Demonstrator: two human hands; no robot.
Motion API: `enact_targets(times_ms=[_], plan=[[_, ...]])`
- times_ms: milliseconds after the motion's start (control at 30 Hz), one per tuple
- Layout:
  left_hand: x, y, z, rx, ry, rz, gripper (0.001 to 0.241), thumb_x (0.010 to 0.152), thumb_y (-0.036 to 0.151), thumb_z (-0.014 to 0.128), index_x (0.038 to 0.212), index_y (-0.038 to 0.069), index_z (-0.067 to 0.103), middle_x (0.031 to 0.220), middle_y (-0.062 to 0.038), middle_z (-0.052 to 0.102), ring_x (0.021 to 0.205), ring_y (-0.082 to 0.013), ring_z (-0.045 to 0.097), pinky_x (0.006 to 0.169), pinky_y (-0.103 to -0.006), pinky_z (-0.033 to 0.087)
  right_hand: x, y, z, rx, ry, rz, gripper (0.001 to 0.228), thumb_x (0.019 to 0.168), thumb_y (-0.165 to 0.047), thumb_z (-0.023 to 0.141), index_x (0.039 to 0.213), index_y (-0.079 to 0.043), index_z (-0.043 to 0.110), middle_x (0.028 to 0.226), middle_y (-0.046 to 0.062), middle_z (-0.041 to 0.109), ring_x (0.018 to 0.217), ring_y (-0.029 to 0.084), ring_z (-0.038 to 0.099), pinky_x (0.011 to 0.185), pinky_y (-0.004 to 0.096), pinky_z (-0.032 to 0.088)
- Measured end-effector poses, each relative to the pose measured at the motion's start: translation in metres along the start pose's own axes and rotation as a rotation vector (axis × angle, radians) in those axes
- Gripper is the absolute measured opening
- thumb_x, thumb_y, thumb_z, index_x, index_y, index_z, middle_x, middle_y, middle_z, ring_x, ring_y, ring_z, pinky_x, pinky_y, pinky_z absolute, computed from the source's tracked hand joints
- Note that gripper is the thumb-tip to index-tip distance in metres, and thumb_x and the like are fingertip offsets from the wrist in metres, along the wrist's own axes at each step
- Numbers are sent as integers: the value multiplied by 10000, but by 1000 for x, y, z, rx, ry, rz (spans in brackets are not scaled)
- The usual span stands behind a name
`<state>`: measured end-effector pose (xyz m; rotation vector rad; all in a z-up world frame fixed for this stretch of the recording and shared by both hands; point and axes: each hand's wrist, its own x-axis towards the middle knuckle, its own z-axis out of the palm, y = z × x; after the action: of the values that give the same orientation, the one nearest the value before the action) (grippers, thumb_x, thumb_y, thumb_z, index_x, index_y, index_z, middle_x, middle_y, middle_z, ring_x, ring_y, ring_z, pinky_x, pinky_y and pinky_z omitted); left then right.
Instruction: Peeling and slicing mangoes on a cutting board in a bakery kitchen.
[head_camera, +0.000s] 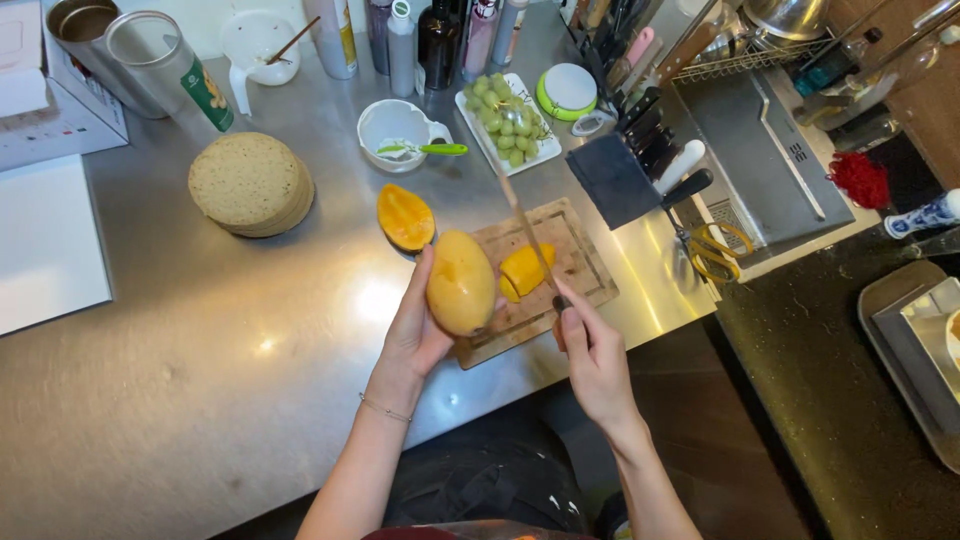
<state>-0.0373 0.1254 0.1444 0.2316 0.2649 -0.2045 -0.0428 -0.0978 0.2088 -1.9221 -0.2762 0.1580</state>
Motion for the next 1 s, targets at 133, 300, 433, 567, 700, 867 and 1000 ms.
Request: enact_targets(times_ms=[133, 300, 433, 567, 700, 867, 1000], plan=[[11, -2, -18, 107, 59, 175, 521, 1111, 491, 545, 1480, 125, 511, 1427, -113, 563, 1350, -306, 509, 1168, -544, 424, 0, -30, -10, -188, -56, -311, 468, 1062, -300, 544, 1481, -91, 558, 953, 87, 630, 855, 170, 593, 768, 314, 489], [-22, -5, 58, -78, -141, 45, 613, 887, 489, 478, 1371, 116, 523, 1330, -192, 640, 1198, -371, 666, 1006, -527, 550, 10, -30, -27, -527, -233, -514, 574, 932, -301, 693, 1470, -140, 573, 911, 97, 681, 820, 260, 662, 735, 372, 529], [3, -16, 33, -39, -21, 59, 599, 988, 444, 469, 1439, 53, 510, 1368, -230, 629, 1219, -318, 685, 1052, -513, 539, 24, -34, -36, -692, -293, -544, 615, 873, -357, 738, 1440, -171, 590, 787, 91, 634, 736, 267, 635, 651, 386, 509], [14, -29, 17, -125, -11, 77, 686, 1024, 607, 466, 1407, 44, 548, 1262, -232, 648, 1057, -319, 670, 957, -435, 573, 35, -28, -43, -679, -308, -607, 618, 879, -364, 743, 1452, -191, 589, 758, 69, 621, 707, 250, 624, 646, 382, 503], [8, -32, 32, -101, 18, 114, 661, 1013, 611, 456, 1347, 51, 568, 1193, -193, 667, 1018, -295, 678, 910, -417, 593, 45, -28, -48, -640, -322, -628, 602, 895, -354, 733, 1460, -213, 583, 783, 61, 646, 729, 250, 642, 665, 381, 511], [14, -38, 30, -43, 51, 198, 626, 1016, 600, 480, 1314, 60, 587, 1173, -169, 676, 995, -289, 684, 874, -428, 600, 55, -22, -58, -631, -366, -648, 602, 896, -360, 730, 1462, -223, 576, 886, 63, 709, 791, 258, 684, 695, 375, 535], [14, -38, 40, 7, 105, 234, 557, 996, 580, 505, 1265, 101, 597, 1137, -131, 685, 964, -274, 689, 829, -438, 607, 61, -17, -63, -624, -364, -701, 608, 907, -363, 718, 1475, -215, 561, 992, 60, 750, 850, 262, 709, 736, 371, 551]])
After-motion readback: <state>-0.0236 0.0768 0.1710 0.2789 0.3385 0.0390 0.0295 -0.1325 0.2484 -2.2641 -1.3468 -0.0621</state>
